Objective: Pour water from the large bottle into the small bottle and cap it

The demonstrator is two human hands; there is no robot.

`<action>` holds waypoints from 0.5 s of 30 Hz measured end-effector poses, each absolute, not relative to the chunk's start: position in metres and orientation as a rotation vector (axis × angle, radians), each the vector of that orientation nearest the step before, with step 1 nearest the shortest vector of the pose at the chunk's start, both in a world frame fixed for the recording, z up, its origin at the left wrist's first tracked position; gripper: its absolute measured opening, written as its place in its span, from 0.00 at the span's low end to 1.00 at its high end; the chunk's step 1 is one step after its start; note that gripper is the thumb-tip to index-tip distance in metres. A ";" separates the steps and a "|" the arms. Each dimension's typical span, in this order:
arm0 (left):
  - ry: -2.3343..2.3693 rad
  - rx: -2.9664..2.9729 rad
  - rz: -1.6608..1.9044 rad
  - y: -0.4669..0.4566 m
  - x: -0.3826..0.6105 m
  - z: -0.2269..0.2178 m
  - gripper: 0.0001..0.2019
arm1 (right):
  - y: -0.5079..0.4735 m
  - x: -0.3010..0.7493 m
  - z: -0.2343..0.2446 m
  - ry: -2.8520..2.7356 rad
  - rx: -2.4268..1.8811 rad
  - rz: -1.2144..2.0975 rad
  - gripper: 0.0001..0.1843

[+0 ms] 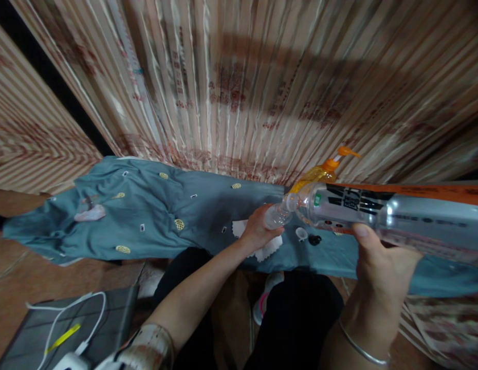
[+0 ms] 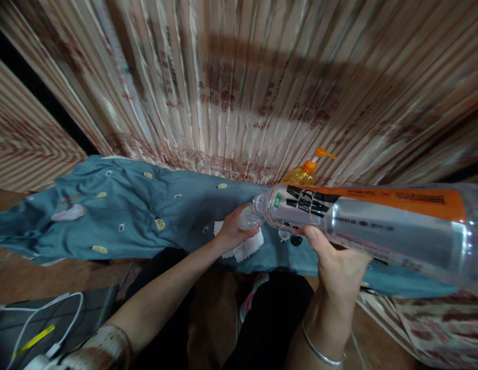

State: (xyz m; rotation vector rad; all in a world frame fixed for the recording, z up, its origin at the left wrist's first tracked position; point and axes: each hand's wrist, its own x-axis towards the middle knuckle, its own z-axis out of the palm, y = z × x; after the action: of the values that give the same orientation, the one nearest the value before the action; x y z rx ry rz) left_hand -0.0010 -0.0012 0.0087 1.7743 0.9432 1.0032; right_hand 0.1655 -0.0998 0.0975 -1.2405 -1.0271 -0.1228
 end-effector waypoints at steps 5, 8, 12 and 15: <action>0.952 1.757 1.017 0.000 0.000 0.005 0.27 | -0.100 0.165 0.097 -1.028 -1.244 -0.142 0.33; 0.945 1.759 1.013 0.001 0.000 0.004 0.28 | -0.100 0.166 0.097 -1.043 -1.247 -0.149 0.33; 0.949 1.767 1.015 0.002 0.000 0.003 0.29 | -0.100 0.167 0.097 -1.040 -1.240 -0.149 0.36; 0.932 1.792 1.038 0.002 0.001 0.001 0.29 | -0.101 0.169 0.096 -1.037 -1.276 -0.157 0.39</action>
State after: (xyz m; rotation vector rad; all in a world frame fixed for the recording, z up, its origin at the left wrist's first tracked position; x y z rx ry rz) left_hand 0.0010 0.0024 0.0009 1.7918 0.9315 1.0381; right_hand 0.1692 -0.1012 0.0957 -1.2765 -1.0365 -0.1570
